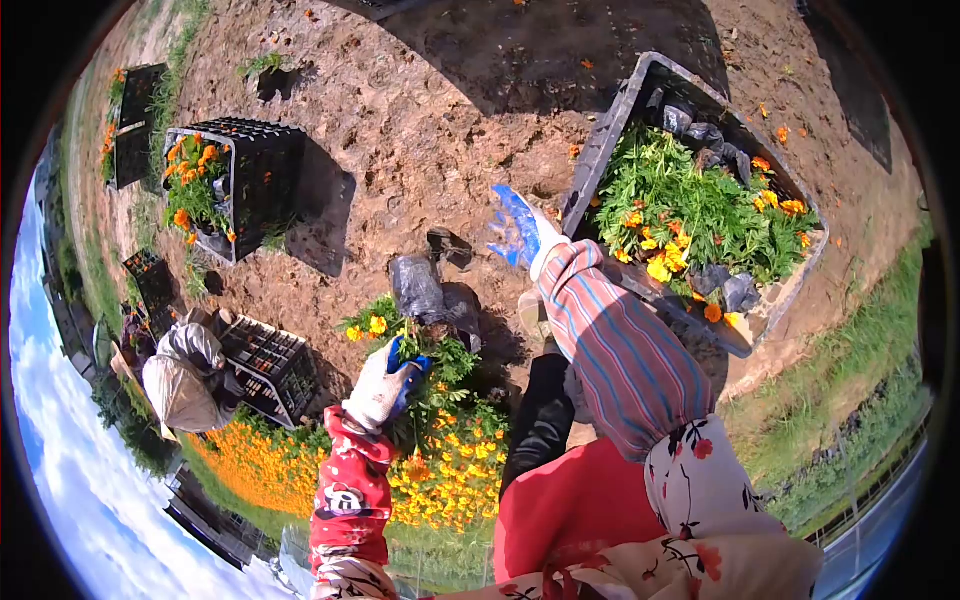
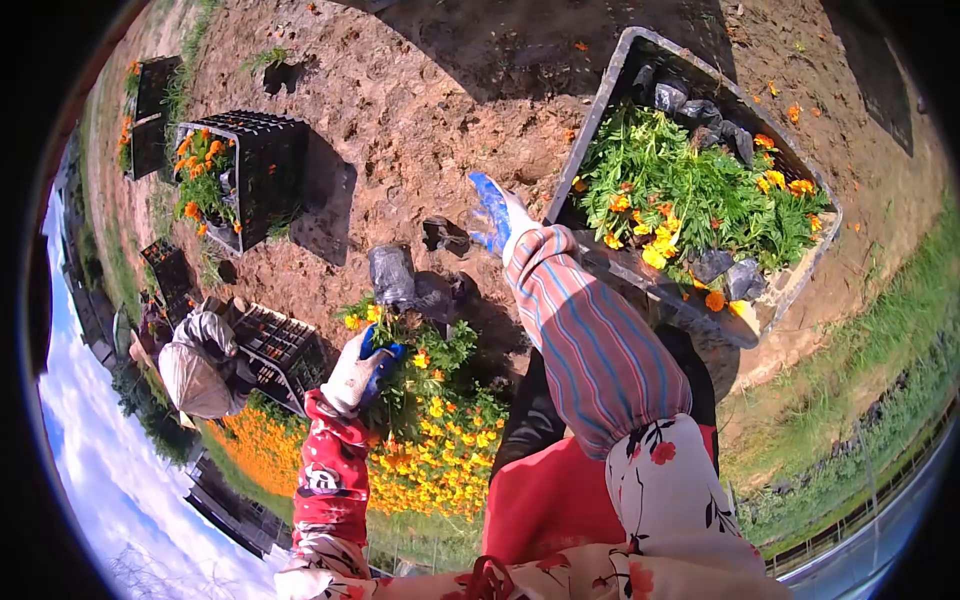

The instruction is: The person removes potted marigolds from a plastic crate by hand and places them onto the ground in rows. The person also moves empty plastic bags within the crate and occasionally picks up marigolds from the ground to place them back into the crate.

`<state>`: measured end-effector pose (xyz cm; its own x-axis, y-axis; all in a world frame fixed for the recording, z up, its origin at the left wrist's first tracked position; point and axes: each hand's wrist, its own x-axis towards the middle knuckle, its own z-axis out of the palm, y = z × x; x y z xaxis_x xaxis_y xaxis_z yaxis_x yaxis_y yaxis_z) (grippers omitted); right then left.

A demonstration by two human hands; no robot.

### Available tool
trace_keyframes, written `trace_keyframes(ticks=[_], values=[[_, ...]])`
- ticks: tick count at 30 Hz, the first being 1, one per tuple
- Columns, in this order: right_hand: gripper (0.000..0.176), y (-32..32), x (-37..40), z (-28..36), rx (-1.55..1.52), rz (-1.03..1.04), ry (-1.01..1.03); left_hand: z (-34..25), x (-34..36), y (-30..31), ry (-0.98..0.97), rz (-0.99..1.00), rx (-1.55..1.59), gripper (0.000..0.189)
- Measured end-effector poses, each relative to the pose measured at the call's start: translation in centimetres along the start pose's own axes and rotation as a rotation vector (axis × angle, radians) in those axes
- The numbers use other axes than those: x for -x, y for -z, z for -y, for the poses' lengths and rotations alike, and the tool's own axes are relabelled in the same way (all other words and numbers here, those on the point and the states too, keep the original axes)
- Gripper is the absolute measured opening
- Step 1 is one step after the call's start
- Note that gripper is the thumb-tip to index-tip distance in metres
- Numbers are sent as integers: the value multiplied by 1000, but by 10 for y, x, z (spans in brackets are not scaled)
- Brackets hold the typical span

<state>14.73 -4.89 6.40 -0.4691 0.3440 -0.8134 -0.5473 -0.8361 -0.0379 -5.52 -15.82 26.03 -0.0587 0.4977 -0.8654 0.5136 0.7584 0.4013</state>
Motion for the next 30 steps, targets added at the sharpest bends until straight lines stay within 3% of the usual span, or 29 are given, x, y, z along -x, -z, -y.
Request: trace_keyframes(ticks=[1,2,3,5,6,8,10,11,12,13,14,15,17,18,19,20,22,23,24,25,26,27,29,30], values=[[51,-10,18,15,72,54,-82,10,6,-1,-43,-39,19,25],[50,-8,35,12,152,117,-125,22,8,-2,37,-32,170,26],[50,-5,49,7,235,184,-163,61,-1,-5,-7,-105,89,24],[51,9,82,-15,186,312,-355,10,6,-24,123,-9,596,24],[50,19,101,-38,190,287,-260,3,2,-36,132,18,608,23],[49,34,129,-46,67,162,-497,-4,-7,-62,152,100,683,22],[45,56,155,-59,77,138,-102,-23,-16,-101,-21,150,426,26],[43,49,181,-41,-34,66,-83,-29,-20,-122,-121,203,334,28],[40,40,208,-22,-143,-3,-56,-36,-25,-145,-293,149,-7,32],[37,50,226,-9,-335,11,-66,-58,-25,-170,-436,101,-177,36],[36,94,225,-18,-437,67,32,-83,-24,-192,-439,171,-277,40],[33,106,242,-2,-395,-105,206,-95,-26,-223,-537,226,-48,43],[31,126,271,39,-410,-235,387,-156,-28,-255,-514,276,-392,58],[31,136,285,60,-409,-300,477,-188,-30,-267,-491,365,-417,64],[30,148,294,80,-324,-291,615,-208,-40,-283,-562,394,-476,63],[27,158,295,99,5,-440,793,-226,-51,-301,-638,379,-408,66],[27,207,287,145,-90,-394,667,-253,-96,-339,-769,448,-242,58],[25,221,272,166,-95,-385,760,-256,-133,-370,-703,422,-230,57],[30,263,242,183,319,-620,910,-256,-157,-388,-746,235,-229,64],[42,242,246,208,362,-797,597,-256,-186,-405,-655,144,-388,71],[56,281,221,218,516,-713,574,-263,-201,-405,-446,178,-561,73],[65,295,200,216,604,-722,634,-254,-211,-408,-410,112,-658,69],[79,296,176,216,846,-810,647,-233,-219,-417,-434,108,-754,61],[82,283,170,212,874,-810,650,-223,-212,-419,-517,-22,-740,55]])
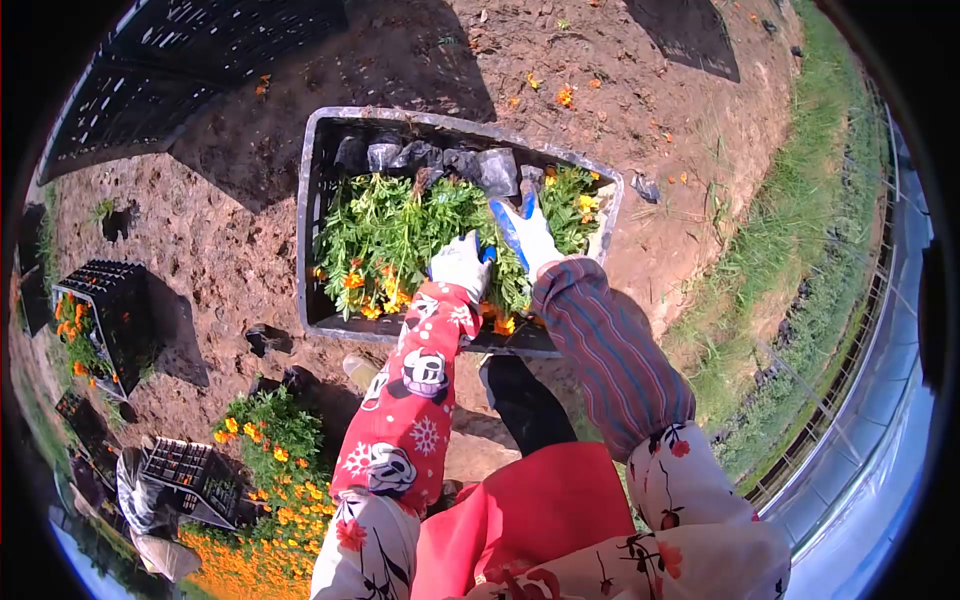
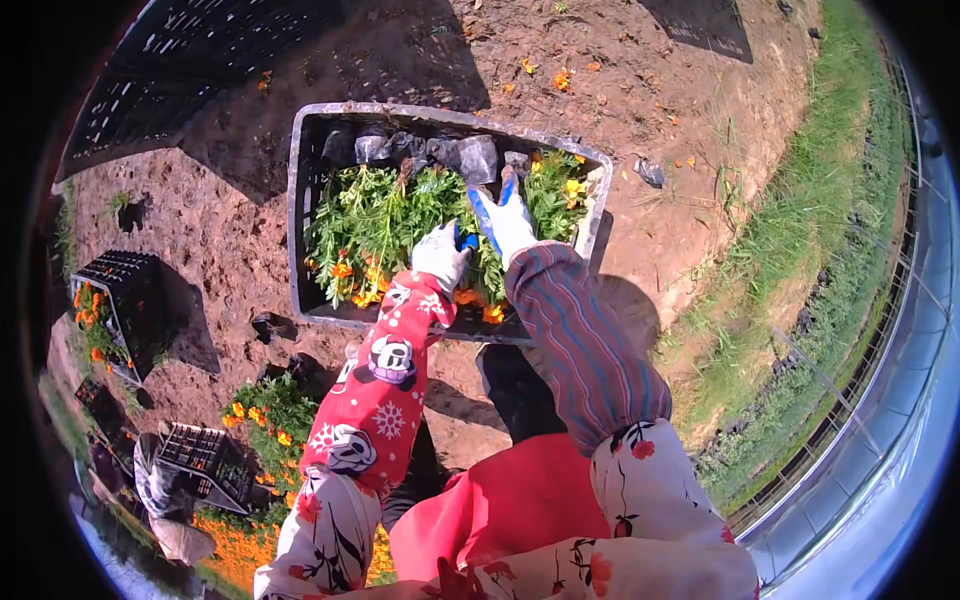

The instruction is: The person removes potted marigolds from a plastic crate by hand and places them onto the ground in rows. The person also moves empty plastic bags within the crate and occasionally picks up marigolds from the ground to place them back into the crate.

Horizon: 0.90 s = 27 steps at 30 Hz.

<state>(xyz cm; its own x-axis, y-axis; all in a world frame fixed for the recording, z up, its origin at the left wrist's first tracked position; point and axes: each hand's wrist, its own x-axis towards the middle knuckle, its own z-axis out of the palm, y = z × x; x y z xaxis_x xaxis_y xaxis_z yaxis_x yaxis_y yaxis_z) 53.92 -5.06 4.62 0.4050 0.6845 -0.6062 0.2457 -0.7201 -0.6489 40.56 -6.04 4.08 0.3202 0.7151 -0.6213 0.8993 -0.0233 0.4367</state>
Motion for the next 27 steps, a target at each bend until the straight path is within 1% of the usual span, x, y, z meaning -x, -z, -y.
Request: trace_keyframes(ticks=[1,2,3,4,5,6,7,8,11,13,15,17,19,21,22,23,24,25,26,27], values=[[85,-12,6,7,18,7,12,5,4,-7,-20,-19,27,56],[86,-24,6,9,258,8,-44,7,9,-11,-7,-21,22,57],[77,-38,11,12,337,-141,-73,8,11,-13,5,-32,20,57],[76,-42,10,15,274,-173,-131,8,8,-14,63,7,79,60],[75,-41,7,14,220,-207,-189,5,10,-16,83,-62,100,64],[68,-34,-1,10,113,-191,-166,-2,16,-12,62,-136,146,62],[57,-34,-14,-3,1,-290,-163,-6,22,-6,54,-214,183,60],[44,-21,-23,-3,-147,-191,-134,-10,30,1,-17,-297,232,58],[27,-11,-38,-1,-152,-14,185,-10,70,16,-180,-552,329,50],[37,-36,-57,-16,165,-220,116,-3,104,21,-219,-563,432,43],[43,-56,-65,-27,429,-350,-28,15,147,15,-253,-563,499,37],[49,-70,-67,-35,589,-413,-141,49,197,-1,-206,-439,504,34],[55,-79,-76,-44,693,-442,-210,91,233,-16,2,-267,509,36],[61,-78,-88,-54,740,-443,-200,154,252,-47,171,-224,283,54],[57,-66,-95,-60,709,-446,-106,186,252,-54,225,-206,62,69],[53,-58,-102,-63,711,-447,-78,219,247,-58,281,-182,-154,85],[49,-50,-110,-66,713,-447,-50,250,233,-46,385,89,-310,108],[45,-42,-120,-70,744,-459,-88,285,219,-42,452,181,-456,111],[42,-33,-132,-80,604,-456,-1,361,208,-56,537,193,-789,114],[39,-25,-139,-85,459,-444,85,372,205,-35,620,436,-703,103]])
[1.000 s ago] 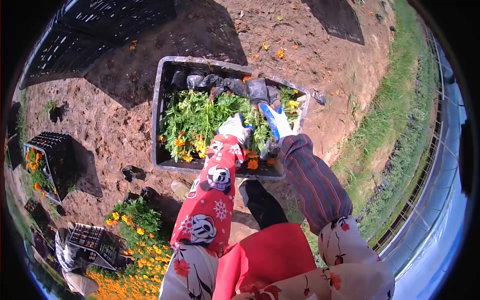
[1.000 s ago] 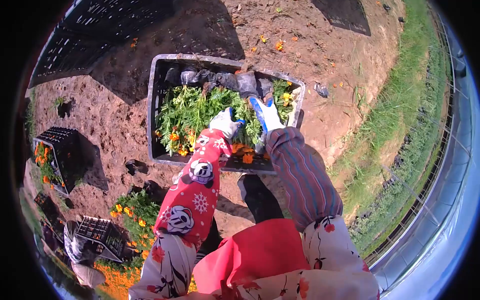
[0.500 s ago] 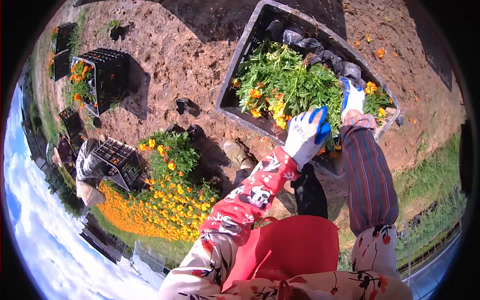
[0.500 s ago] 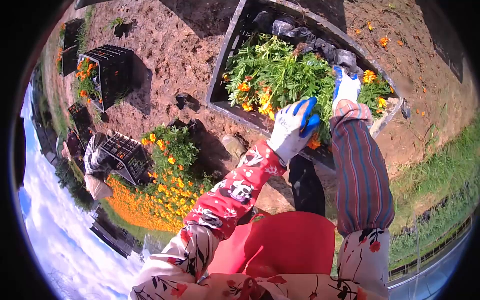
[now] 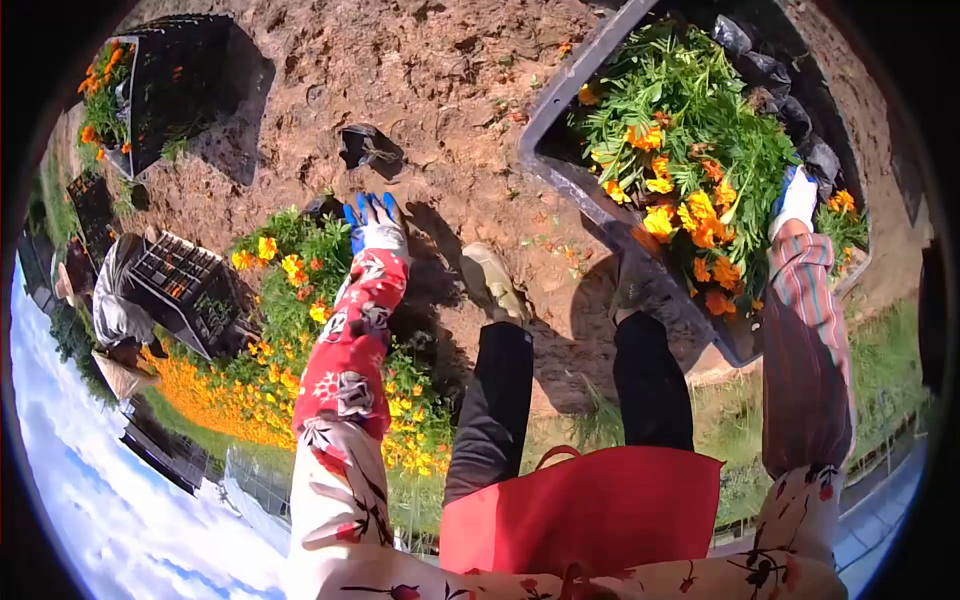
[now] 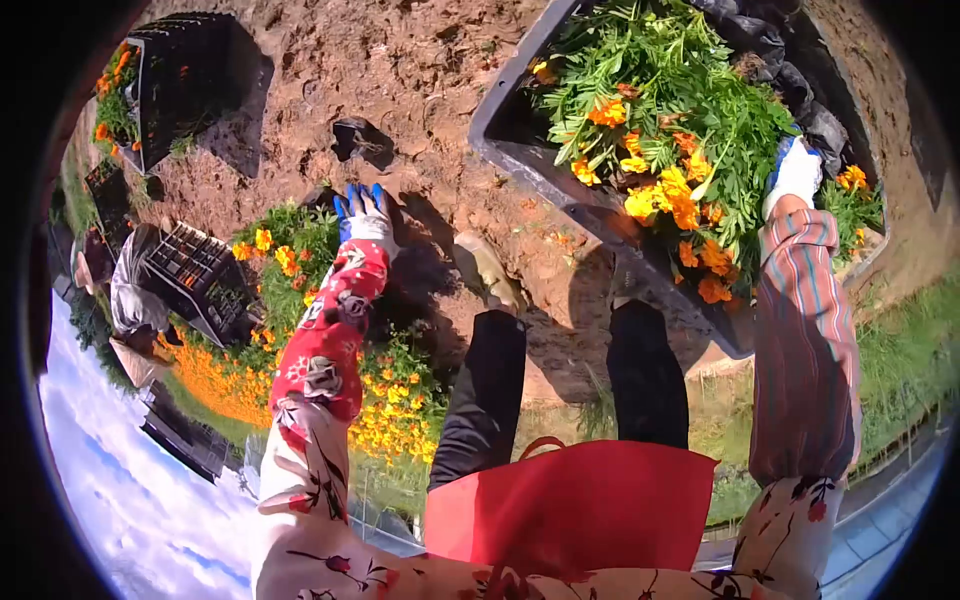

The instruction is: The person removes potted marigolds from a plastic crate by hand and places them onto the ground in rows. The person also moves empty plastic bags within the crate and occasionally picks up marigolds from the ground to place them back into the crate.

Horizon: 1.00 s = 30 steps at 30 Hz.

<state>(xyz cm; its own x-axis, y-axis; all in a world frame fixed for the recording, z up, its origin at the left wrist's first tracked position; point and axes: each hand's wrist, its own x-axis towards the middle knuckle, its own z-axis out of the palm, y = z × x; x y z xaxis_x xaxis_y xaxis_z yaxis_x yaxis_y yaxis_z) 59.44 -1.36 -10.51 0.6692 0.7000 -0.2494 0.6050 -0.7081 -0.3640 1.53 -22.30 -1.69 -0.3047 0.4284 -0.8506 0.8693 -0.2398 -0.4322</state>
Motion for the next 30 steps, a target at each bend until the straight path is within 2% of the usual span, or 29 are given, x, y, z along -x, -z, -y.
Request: trace_keyframes(ticks=[1,2,4,6,8,10,14,15,16,17,19,21,22,23,24,25,26,27,28,29,30], values=[[36,-2,-16,-16,-154,0,51,8,-45,-71,101,-66,-162,93],[36,1,-16,-12,-124,-7,14,6,-80,-140,200,-128,-331,84],[36,4,-17,-6,-83,-17,-11,17,-45,-92,197,102,-20,70],[38,5,-14,-4,-81,5,15,16,-45,-117,208,-81,-62,56],[39,11,-9,-1,-69,30,41,18,-53,-103,253,211,248,51],[41,22,5,10,-48,68,79,22,-54,-94,321,157,425,53],[45,77,71,45,-65,177,207,46,-36,-78,224,145,570,56],[58,106,107,68,-161,262,309,56,-29,-74,192,136,611,57],[54,125,127,75,38,194,329,67,-19,-69,159,121,659,58],[53,144,148,78,29,177,392,79,-7,-64,119,100,710,59],[52,180,178,71,-21,227,432,105,25,-51,42,64,828,61],[50,216,199,54,15,285,377,131,61,-37,-23,36,983,63],[50,228,201,19,216,252,249,146,82,-31,-50,34,1067,64],[52,270,219,45,113,397,302,159,107,-25,-82,39,1161,65],[52,276,199,-33,352,414,620,173,130,-19,-101,51,1257,66],[49,306,209,-23,170,467,298,187,157,-16,-115,69,1356,67],[47,311,203,-67,-182,545,154,197,183,-16,-122,85,1447,68],[42,344,206,-64,-30,617,-21,206,210,-20,-118,111,1540,69],[33,355,201,-100,-118,638,-153,212,240,-26,-102,134,1635,70],[27,387,211,-86,-323,783,-268,217,271,-33,-72,157,1730,71],[24,399,216,-103,-434,771,-343,218,299,-52,-60,184,1900,71]])
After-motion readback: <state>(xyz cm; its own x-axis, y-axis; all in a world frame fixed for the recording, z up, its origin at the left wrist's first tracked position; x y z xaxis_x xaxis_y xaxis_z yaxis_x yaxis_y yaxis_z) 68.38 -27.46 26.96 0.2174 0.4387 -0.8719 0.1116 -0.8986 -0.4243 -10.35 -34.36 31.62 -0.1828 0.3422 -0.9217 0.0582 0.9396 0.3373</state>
